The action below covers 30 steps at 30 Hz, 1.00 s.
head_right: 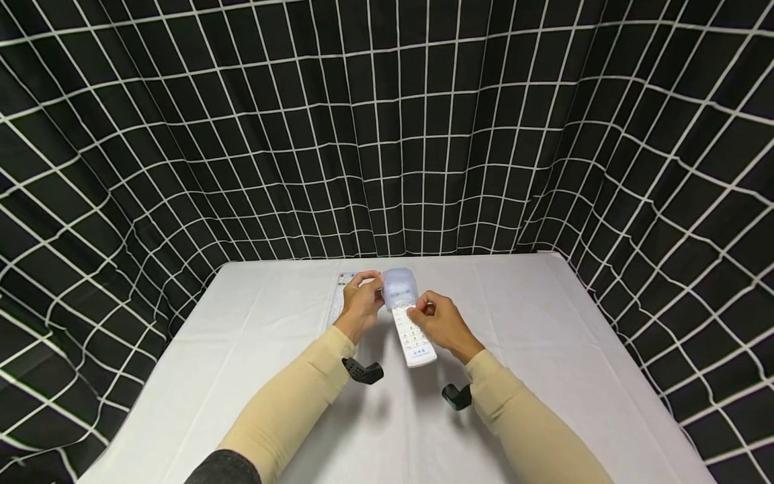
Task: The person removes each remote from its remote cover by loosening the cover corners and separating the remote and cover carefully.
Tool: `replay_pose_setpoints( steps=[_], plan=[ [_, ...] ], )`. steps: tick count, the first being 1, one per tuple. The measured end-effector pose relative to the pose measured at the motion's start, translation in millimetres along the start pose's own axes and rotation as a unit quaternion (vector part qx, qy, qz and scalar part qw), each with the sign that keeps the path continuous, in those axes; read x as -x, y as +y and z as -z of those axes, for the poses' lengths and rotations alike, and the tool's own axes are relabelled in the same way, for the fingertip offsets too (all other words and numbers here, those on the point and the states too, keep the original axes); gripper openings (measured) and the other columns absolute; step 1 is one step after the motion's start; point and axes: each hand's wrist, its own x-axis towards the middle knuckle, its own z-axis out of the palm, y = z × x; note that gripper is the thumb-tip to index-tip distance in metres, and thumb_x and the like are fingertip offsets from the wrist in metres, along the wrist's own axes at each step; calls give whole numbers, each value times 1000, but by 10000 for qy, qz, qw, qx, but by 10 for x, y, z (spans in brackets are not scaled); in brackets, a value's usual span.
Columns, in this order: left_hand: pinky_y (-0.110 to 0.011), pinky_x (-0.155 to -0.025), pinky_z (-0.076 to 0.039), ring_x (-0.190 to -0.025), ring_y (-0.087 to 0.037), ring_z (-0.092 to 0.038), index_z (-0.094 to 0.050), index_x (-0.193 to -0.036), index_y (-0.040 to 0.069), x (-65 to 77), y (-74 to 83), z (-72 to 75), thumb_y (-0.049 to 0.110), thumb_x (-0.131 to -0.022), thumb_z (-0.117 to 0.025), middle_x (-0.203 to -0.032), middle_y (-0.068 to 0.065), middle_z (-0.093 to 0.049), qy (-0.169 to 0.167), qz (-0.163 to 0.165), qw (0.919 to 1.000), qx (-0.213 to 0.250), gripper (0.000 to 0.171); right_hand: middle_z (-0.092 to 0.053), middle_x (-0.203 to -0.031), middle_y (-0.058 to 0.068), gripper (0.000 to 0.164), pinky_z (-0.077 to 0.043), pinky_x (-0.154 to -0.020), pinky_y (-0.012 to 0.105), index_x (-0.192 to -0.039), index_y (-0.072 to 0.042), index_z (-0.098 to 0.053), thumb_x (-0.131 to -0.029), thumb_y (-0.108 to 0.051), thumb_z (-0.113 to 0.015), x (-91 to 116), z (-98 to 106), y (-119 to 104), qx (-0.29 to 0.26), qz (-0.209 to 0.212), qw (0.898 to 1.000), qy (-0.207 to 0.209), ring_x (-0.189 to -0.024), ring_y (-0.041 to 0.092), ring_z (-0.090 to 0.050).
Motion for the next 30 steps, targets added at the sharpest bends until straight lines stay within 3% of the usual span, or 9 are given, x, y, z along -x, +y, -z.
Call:
replay_pose_setpoints(
  steps=[5, 10, 14, 24, 30],
  plan=[
    [-27, -57, -50, -66, -18, -60, -71, -104, 1, 7, 15, -4, 3, -90, -62, -89, -14, -64, -205, 228, 9992, -276, 17, -56, -69, 9, 16, -45, -53, 26, -85, 1, -52, -91, -4, -65, 4, 4, 21, -61, -9, 10000, 19, -62, 19, -53],
    [-30, -67, -54, -71, -20, -63, -69, -103, -7, -21, 30, 11, 4, -90, -64, -89, -16, -66, -234, 267, 9984, -435, 18, -55, -69, 10, 15, -45, -53, 26, -85, 2, -51, -91, -3, -65, 27, 17, -17, -128, -19, 9999, -25, -61, 20, -54],
    [-36, -78, -54, -82, -24, -66, -65, -108, -14, -81, 55, 47, 0, -88, -65, -92, -19, -67, -80, 422, 9986, -307, 23, -56, -70, 9, 16, -47, -52, 27, -85, 2, -51, -91, -4, -65, 19, 15, 25, -193, 33, 9998, -55, -61, 19, -55],
    [-31, -67, -55, -70, -18, -62, -68, -97, -14, -87, 95, 47, -9, -85, -63, -83, -16, -65, 457, 309, 9970, -549, 15, -57, -68, 10, 16, -48, -50, 27, -83, 2, -52, -89, -2, -66, 30, -11, 58, -299, -2, 9994, -174, -60, 19, -56],
    [-32, -69, -55, -70, -17, -61, -68, -98, -14, -108, 86, 104, -8, -84, -64, -87, -16, -65, 752, 206, 9948, -653, 15, -56, -67, 9, 15, -47, -50, 26, -81, 1, -53, -88, -1, -66, 52, -29, 86, -241, -10, 9994, -245, -59, 19, -55]
  ],
)
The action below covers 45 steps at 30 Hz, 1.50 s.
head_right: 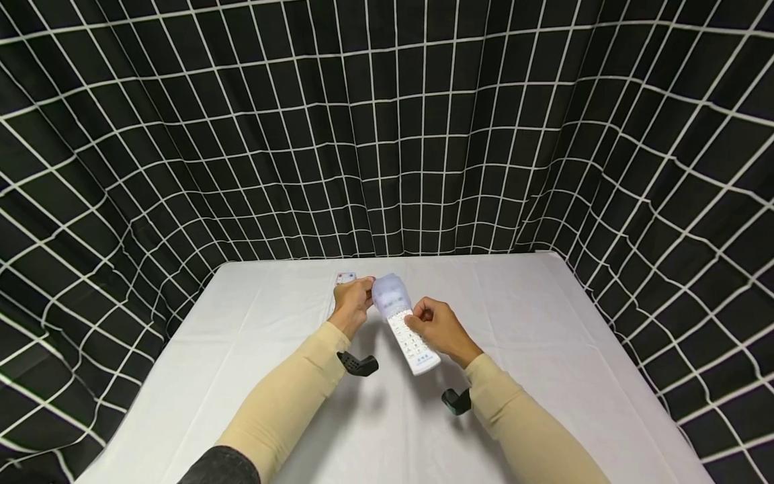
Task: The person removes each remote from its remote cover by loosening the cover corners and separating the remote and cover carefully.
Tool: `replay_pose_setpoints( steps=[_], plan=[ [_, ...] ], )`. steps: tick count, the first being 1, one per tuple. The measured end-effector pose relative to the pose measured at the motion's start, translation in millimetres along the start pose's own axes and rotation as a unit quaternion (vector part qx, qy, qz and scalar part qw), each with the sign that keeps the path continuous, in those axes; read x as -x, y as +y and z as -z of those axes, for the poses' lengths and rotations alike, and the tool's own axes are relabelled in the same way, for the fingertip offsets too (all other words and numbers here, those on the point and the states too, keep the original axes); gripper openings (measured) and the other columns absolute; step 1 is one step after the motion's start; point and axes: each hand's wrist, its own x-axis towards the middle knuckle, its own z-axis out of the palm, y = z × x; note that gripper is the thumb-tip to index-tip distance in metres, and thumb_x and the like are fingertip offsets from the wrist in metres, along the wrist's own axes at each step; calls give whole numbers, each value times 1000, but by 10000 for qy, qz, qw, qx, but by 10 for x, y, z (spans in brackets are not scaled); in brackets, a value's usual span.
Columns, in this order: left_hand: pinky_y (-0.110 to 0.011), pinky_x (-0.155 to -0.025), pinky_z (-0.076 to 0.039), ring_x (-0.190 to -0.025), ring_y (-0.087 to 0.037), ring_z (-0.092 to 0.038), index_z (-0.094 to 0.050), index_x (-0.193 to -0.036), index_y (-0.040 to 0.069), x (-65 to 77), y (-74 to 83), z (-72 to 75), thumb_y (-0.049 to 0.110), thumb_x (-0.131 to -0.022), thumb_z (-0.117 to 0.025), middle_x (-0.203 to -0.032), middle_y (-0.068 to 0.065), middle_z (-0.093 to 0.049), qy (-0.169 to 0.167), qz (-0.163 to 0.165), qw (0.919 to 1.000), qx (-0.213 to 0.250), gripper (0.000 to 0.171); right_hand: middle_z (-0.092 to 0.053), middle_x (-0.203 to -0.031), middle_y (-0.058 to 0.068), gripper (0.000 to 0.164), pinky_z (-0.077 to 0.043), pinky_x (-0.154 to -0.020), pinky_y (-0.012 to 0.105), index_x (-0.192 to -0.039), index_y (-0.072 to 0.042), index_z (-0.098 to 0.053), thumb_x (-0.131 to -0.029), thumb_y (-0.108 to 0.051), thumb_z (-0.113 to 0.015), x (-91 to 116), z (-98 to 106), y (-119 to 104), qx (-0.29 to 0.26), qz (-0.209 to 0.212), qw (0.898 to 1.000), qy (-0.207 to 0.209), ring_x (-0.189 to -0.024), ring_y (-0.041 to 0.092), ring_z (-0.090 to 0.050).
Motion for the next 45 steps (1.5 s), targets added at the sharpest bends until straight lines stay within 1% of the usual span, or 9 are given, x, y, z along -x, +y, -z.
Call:
replay_pose_setpoints(
  steps=[5, 13, 21, 23, 30, 34, 40, 43, 45],
  plan=[
    [-34, -73, -55, -70, -17, -62, -68, -99, -13, -51, 3, 36, -8, -85, -64, -85, -14, -65, 78, -99, 9998, 130, 15, -56, -67, 9, 15, -46, -51, 25, -81, 1, -53, -88, -2, -67, 18, 9, -27, 116, -38, 9999, -28, -59, 19, -54],
    [-31, -72, -55, -73, -17, -63, -68, -99, -12, -70, 27, 41, -6, -88, -61, -86, -14, -65, -195, -141, 9989, 396, 14, -56, -67, 8, 16, -46, -50, 26, -81, 0, -53, -88, -2, -67, 10, 19, -51, 142, 32, 9999, 40, -59, 18, -54],
    [-30, -72, -55, -75, -17, -64, -67, -100, -13, -116, 30, 32, -8, -87, -59, -86, -15, -65, -269, -166, 9982, 503, 16, -56, -68, 8, 15, -46, -51, 25, -82, 2, -53, -89, -2, -66, 18, -7, -64, 27, -47, 9999, 86, -60, 18, -54],
    [-30, -71, -55, -75, -17, -64, -67, -101, -13, -132, 31, 33, -9, -88, -59, -86, -15, -64, -264, -138, 9981, 534, 16, -56, -68, 8, 14, -46, -51, 25, -83, 3, -54, -90, 0, -65, 33, -13, -102, -4, -94, 9999, 66, -60, 18, -54],
    [-31, -73, -55, -78, -18, -64, -66, -102, -14, -143, 65, 28, -8, -88, -58, -90, -16, -65, -219, -129, 9980, 571, 17, -56, -69, 9, 13, -46, -52, 24, -82, 5, -53, -90, 3, -62, 146, -29, -398, 169, -48, 9998, 36, -61, 17, -53],
    [-30, -73, -55, -78, -18, -65, -66, -103, -14, -140, 78, 17, -8, -89, -59, -90, -17, -65, -240, -77, 9980, 583, 17, -56, -69, 8, 13, -46, -52, 24, -81, 5, -53, -90, 3, -62, 169, -30, -447, 218, -57, 9997, 47, -61, 17, -53],
    [-28, -71, -55, -76, -18, -64, -65, -105, -14, -128, 105, 14, -6, -90, -58, -89, -16, -65, -293, 57, 9974, 653, 18, -56, -69, 8, 13, -46, -52, 24, -81, 4, -53, -90, 2, -63, 169, -25, -412, 120, -60, 9999, 46, -60, 17, -53],
    [-28, -69, -55, -73, -18, -63, -65, -107, -14, -128, 118, 19, -6, -91, -58, -88, -16, -65, -319, 116, 9971, 679, 19, -55, -69, 8, 13, -46, -52, 24, -81, 5, -53, -90, 3, -63, 175, -25, -419, 181, -33, 9998, 26, -60, 17, -53],
    [-28, -68, -55, -71, -18, -63, -65, -106, -13, -133, 126, 19, -6, -91, -57, -87, -16, -64, -345, 125, 9969, 698, 18, -55, -69, 8, 13, -45, -51, 24, -82, 4, -53, -90, 2, -63, 148, -18, -342, 171, -29, 9998, 45, -60, 17, -53]
  ],
)
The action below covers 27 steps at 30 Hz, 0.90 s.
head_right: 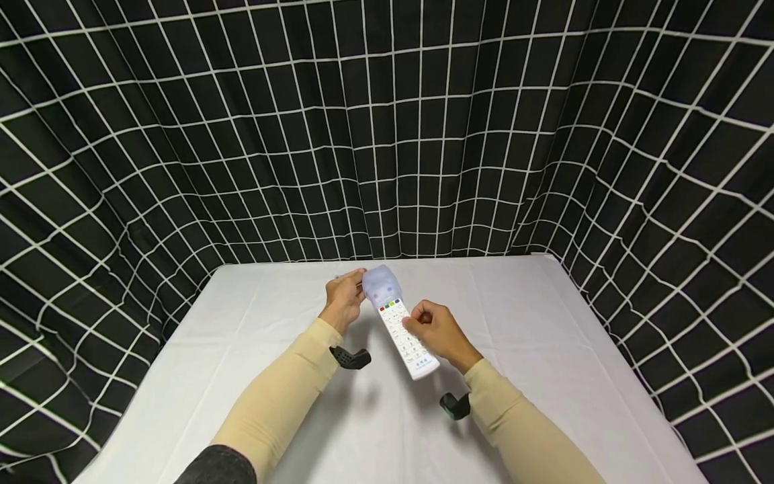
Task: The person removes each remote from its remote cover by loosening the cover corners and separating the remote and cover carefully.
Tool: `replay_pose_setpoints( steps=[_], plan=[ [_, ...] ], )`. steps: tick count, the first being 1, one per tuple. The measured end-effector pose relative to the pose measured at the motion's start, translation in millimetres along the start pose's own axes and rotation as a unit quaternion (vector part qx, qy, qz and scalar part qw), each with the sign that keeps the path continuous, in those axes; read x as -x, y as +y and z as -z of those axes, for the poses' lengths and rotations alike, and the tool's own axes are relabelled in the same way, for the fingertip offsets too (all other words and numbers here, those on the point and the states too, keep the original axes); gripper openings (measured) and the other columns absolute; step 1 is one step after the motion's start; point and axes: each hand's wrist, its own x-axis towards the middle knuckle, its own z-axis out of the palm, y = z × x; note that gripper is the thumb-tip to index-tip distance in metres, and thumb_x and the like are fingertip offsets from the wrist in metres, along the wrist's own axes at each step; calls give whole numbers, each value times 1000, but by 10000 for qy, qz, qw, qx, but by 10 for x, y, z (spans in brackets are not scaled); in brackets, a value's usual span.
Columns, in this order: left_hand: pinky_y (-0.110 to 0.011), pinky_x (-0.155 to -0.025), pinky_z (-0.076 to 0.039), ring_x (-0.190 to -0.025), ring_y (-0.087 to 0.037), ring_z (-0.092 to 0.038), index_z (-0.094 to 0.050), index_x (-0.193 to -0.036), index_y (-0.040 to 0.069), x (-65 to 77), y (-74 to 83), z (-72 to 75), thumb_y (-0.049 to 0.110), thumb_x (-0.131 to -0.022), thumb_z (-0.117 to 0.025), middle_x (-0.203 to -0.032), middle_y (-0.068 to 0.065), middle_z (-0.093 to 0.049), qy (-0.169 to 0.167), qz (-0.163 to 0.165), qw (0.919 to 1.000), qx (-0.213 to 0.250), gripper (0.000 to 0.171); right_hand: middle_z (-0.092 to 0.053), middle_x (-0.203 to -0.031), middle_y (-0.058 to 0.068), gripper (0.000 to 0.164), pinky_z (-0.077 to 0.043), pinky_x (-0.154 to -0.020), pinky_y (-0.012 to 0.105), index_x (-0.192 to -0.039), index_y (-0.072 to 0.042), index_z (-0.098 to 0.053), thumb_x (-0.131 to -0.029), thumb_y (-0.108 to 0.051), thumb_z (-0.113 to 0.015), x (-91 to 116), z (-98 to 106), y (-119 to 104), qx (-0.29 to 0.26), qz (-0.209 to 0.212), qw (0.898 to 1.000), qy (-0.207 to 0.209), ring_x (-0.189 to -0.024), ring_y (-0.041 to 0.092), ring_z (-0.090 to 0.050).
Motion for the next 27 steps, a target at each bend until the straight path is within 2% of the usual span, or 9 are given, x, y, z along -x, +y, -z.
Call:
replay_pose_setpoints(
  steps=[5, 10, 15, 21, 27],
  plan=[
    [-27, -61, -54, -66, -18, -63, -67, -102, -10, -14, 13, -1, -4, -91, -59, -86, -16, -64, -29, 38, 10000, 16, 14, -56, -70, 7, 14, -46, -51, 25, -83, 3, -54, -90, -2, -65, -82, 20, 242, -117, 29, 9999, 37, -60, 17, -54],
    [-26, -55, -53, -62, -18, -63, -67, -104, -9, -4, 24, -2, -1, -93, -58, -88, -16, -65, -37, 87, 9999, -103, 16, -57, -70, 8, 16, -47, -50, 26, -83, 2, -54, -90, -5, -66, -74, 27, 258, -142, 147, 9998, 53, -60, 18, -55],
    [-27, -57, -54, -64, -19, -63, -65, -109, -10, -10, 21, -2, 0, -94, -58, -90, -16, -64, -42, 122, 9999, -107, 19, -57, -71, 10, 16, -47, -51, 26, -82, 2, -54, -90, -5, -66, -66, 24, 248, -164, 97, 9998, 57, -61, 19, -55],
    [-26, -59, -54, -66, -18, -62, -65, -108, -11, -23, 33, -8, -3, -92, -59, -88, -16, -63, 5, 35, 10000, -35, 18, -57, -70, 10, 17, -47, -52, 26, -83, 2, -54, -90, -7, -67, -57, 30, 234, -163, 22, 9999, 38, -61, 20, -55],
    [-26, -68, -55, -73, -16, -64, -62, -113, -14, -13, 57, -15, -4, -92, -59, -91, -15, -66, 46, -83, 9999, -89, 24, -57, -70, 10, 18, -47, -51, 26, -83, 2, -54, -91, -8, -67, -58, 41, 243, -100, 17, 9999, 30, -61, 20, -55]
  ],
)
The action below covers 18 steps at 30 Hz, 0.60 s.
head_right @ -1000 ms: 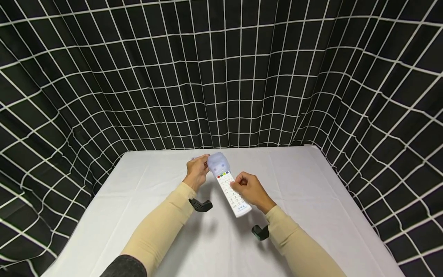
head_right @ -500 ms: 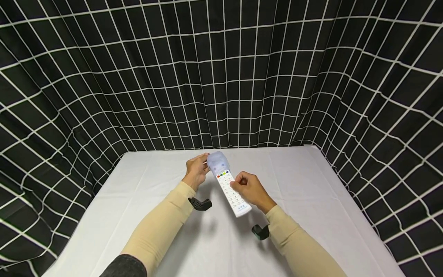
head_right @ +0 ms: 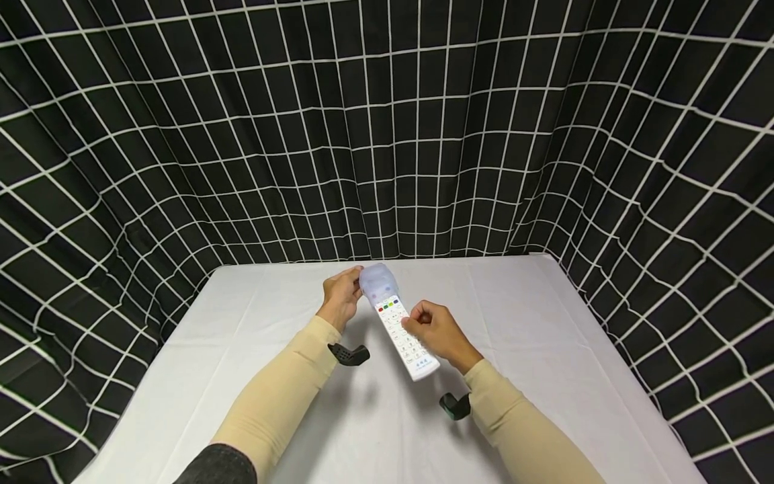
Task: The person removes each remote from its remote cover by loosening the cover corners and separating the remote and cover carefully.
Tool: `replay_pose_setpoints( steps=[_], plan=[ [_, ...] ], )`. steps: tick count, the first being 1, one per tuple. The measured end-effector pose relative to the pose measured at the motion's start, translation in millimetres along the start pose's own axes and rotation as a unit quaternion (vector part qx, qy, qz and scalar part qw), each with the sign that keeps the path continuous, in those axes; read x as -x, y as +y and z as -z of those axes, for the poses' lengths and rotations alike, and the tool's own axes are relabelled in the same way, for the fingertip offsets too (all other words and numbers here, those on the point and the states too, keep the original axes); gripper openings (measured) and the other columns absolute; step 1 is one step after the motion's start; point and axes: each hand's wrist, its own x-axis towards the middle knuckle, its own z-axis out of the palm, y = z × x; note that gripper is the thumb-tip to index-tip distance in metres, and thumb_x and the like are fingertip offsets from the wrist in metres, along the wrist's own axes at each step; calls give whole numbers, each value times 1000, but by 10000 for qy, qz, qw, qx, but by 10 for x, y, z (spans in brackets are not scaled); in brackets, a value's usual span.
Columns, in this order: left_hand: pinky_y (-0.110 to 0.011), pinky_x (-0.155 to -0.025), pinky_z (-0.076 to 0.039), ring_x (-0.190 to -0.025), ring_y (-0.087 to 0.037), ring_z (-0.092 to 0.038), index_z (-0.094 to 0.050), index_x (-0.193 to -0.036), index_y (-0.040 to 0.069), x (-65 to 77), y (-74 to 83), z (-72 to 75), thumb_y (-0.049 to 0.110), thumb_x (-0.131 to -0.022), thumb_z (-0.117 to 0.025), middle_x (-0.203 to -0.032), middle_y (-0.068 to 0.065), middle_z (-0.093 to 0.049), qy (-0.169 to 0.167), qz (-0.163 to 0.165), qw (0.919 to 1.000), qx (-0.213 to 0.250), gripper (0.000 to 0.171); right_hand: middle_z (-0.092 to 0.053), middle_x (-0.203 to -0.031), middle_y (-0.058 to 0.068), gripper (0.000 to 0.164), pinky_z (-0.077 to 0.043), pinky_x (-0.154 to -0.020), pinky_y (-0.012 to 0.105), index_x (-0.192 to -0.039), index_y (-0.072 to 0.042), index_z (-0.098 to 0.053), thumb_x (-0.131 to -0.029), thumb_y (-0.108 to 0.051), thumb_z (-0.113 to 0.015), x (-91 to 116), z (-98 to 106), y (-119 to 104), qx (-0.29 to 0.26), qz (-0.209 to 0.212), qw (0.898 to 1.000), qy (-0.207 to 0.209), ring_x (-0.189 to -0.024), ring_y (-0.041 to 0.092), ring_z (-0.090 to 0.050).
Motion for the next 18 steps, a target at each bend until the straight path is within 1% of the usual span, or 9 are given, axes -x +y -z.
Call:
replay_pose_setpoints(
  steps=[3, 7, 13, 18],
  plan=[
    [-27, -71, -55, -76, -16, -65, -63, -113, -14, 1, 2, 6, -4, -91, -61, -92, -15, -66, 45, -22, 10000, 26, 24, -57, -69, 9, 16, -47, -51, 26, -83, 2, -54, -91, -6, -67, 2, 7, 0, 0, -46, 10000, -27, -61, 19, -55],
    [-27, -71, -55, -76, -17, -65, -65, -109, -13, -15, -1, 25, -4, -90, -61, -91, -16, -66, 160, -74, 9998, 112, 20, -57, -69, 8, 14, -47, -52, 25, -82, 2, -55, -90, -1, -65, 35, 6, -67, -9, -67, 9999, -105, -61, 19, -54],
    [-24, -66, -53, -73, -15, -63, -66, -107, -12, -25, 2, 22, -3, -92, -60, -90, -14, -66, 187, -106, 9998, 50, 19, -56, -70, 8, 13, -47, -53, 25, -81, 3, -53, -90, 2, -63, 130, -8, -291, 37, 8, 9998, -207, -61, 18, -54],
    [-21, -59, -51, -67, -12, -60, -67, -105, -13, -33, 9, 8, -4, -91, -60, -85, -13, -65, 257, -141, 9996, 51, 18, -57, -70, 9, 13, -48, -52, 25, -82, 3, -53, -90, 2, -63, 150, -7, -325, 10, 13, 9997, -245, -61, 18, -54]
  ],
)
